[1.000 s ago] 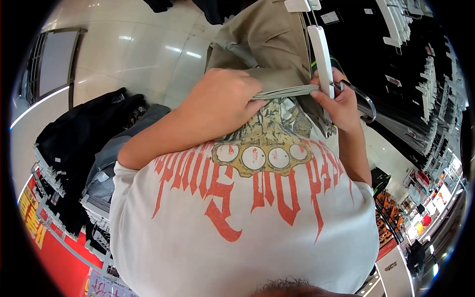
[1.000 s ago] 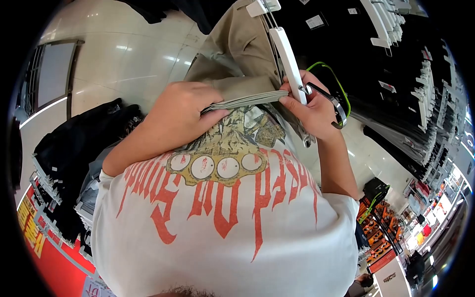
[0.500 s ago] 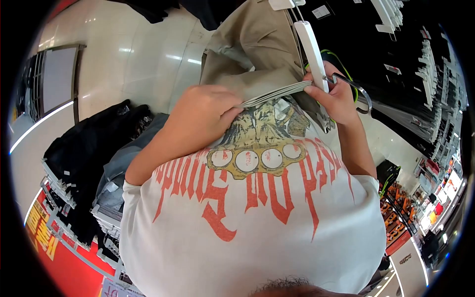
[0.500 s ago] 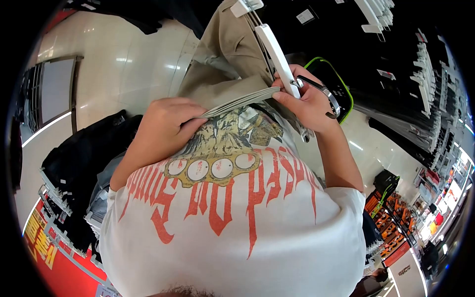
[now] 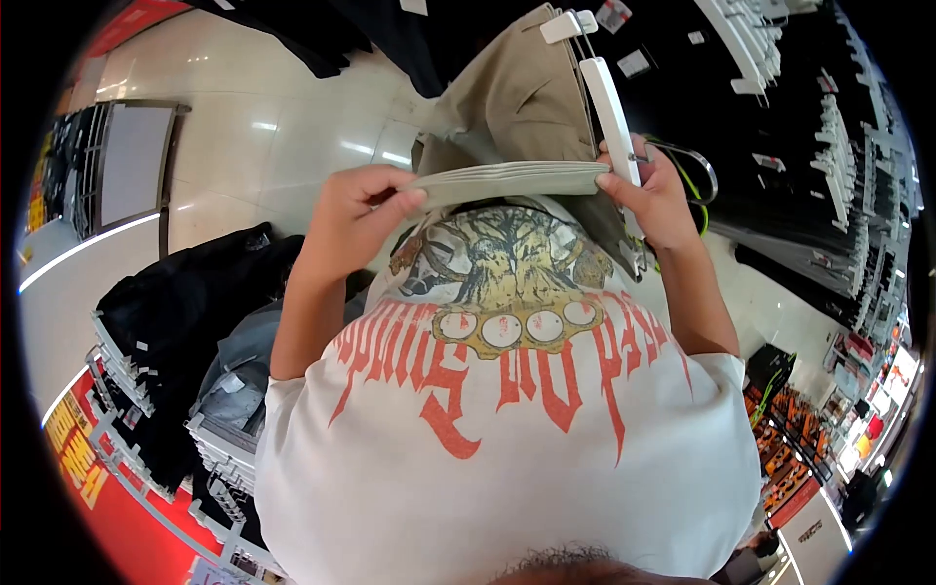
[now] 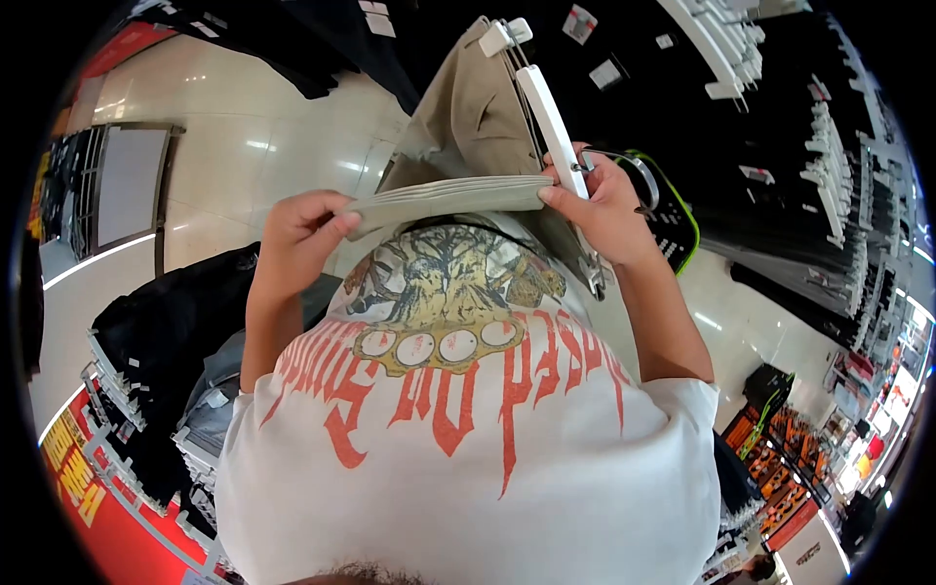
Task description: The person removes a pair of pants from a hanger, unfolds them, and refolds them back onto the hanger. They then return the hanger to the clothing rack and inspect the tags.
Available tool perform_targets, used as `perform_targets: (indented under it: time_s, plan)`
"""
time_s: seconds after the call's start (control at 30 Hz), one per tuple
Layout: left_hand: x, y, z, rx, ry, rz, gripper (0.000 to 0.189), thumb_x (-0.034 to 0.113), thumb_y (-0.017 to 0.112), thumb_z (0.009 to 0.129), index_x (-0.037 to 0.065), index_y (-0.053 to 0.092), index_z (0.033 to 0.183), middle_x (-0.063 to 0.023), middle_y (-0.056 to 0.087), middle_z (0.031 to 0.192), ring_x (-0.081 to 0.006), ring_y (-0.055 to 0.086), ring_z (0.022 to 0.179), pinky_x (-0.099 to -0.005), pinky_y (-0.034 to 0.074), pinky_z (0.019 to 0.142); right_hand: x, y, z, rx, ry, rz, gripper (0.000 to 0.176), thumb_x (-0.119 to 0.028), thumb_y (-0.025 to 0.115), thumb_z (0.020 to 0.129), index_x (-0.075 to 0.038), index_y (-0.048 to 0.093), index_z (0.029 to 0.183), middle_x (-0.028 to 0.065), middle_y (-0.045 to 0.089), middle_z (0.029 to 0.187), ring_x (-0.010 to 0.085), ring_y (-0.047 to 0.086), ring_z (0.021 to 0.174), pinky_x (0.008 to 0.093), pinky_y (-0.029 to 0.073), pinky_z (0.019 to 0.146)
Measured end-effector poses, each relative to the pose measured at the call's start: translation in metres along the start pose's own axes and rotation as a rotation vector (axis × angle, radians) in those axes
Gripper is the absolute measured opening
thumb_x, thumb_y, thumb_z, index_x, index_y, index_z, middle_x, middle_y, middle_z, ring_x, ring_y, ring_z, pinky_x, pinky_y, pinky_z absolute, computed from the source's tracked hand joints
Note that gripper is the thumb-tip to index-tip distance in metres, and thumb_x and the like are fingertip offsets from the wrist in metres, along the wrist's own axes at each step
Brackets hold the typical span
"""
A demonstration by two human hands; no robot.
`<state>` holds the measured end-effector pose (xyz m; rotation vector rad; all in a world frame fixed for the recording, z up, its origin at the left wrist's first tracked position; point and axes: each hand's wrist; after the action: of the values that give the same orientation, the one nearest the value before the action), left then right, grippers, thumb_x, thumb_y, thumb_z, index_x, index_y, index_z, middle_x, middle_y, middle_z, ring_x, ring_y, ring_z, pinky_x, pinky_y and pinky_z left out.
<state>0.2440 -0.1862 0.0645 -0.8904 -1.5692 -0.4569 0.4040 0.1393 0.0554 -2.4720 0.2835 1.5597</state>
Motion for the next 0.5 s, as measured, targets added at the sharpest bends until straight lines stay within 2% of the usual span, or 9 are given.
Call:
perform_targets:
  time_s: [0.07, 0.1, 0.2, 0.3, 0.43, 0.5]
  plan:
    - [-0.013, -0.006, 0.011, 0.051, 0.035, -0.148, 0.009, 0.002, 0.066, 0.093, -0.003, 0.07, 0.098, -0.0016, 0.064, 0.079, -0.0081, 0.052, 0.073, -0.0251, 0.042, 0.065, -0.004, 0.006, 0.012, 0.03, 0.002, 0.028, 0.035, -0.005, 0.075, 0.085, -0.002, 0.061, 0.117, 0.0012, 0.066, 0.095, 0.0066, 0.059, 0.08, 0.0222, 0.047, 0.067]
    - [-0.016, -0.007, 0.017, 0.075, 0.09, -0.205, 0.009, 0.002, 0.065, 0.094, -0.004, 0.069, 0.1, -0.0023, 0.065, 0.083, -0.0082, 0.054, 0.077, -0.0245, 0.043, 0.067, -0.005, 0.008, 0.02, 0.02, -0.013, 0.037, 0.035, -0.005, 0.075, 0.085, -0.002, 0.061, 0.117, 0.0012, 0.066, 0.094, 0.0068, 0.059, 0.077, 0.0224, 0.047, 0.065]
    - [-0.007, -0.021, 0.028, 0.06, 0.271, -0.021, 0.008, 0.0, 0.064, 0.093, -0.002, 0.069, 0.099, -0.0061, 0.067, 0.085, -0.0128, 0.059, 0.078, -0.0266, 0.046, 0.07, -0.013, 0.003, 0.041, -0.006, -0.041, 0.082, 0.037, -0.005, 0.076, 0.084, 0.0, 0.06, 0.117, 0.0011, 0.066, 0.089, 0.0068, 0.057, 0.071, 0.0227, 0.045, 0.061]
    - [0.003, -0.047, 0.027, 0.023, 0.409, 0.312, 0.008, -0.001, 0.064, 0.09, -0.001, 0.069, 0.097, -0.0108, 0.068, 0.085, -0.0233, 0.063, 0.078, -0.0311, 0.049, 0.071, -0.036, -0.01, 0.052, 0.017, -0.076, 0.072, 0.037, -0.005, 0.077, 0.083, 0.002, 0.06, 0.115, 0.001, 0.065, 0.087, 0.0067, 0.054, 0.067, 0.0228, 0.044, 0.059]
    - [-0.019, -0.078, 0.019, -0.043, 0.412, 0.558, 0.005, 0.002, 0.065, 0.087, -0.001, 0.068, 0.091, -0.0151, 0.068, 0.086, -0.0357, 0.064, 0.079, -0.0386, 0.052, 0.07, -0.074, -0.043, 0.055, 0.055, -0.143, 0.006, 0.033, -0.006, 0.075, 0.085, 0.0, 0.061, 0.114, -0.0003, 0.065, 0.084, 0.0066, 0.053, 0.063, 0.0217, 0.042, 0.057]
    - [-0.049, -0.086, 0.013, -0.054, 0.357, 0.631, 0.006, 0.007, 0.066, 0.085, 0.003, 0.069, 0.088, -0.014, 0.068, 0.085, -0.0349, 0.065, 0.08, -0.041, 0.052, 0.069, -0.1, -0.055, 0.051, 0.088, -0.157, -0.041, 0.032, -0.007, 0.074, 0.086, 0.001, 0.061, 0.114, 0.001, 0.063, 0.08, 0.0076, 0.052, 0.061, 0.0224, 0.041, 0.058]
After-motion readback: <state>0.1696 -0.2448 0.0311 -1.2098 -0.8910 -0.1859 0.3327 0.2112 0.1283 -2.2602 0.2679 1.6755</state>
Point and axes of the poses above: each hand's wrist, its own z-axis towards the middle knuckle, its own y-axis out of the palm, x = y × z
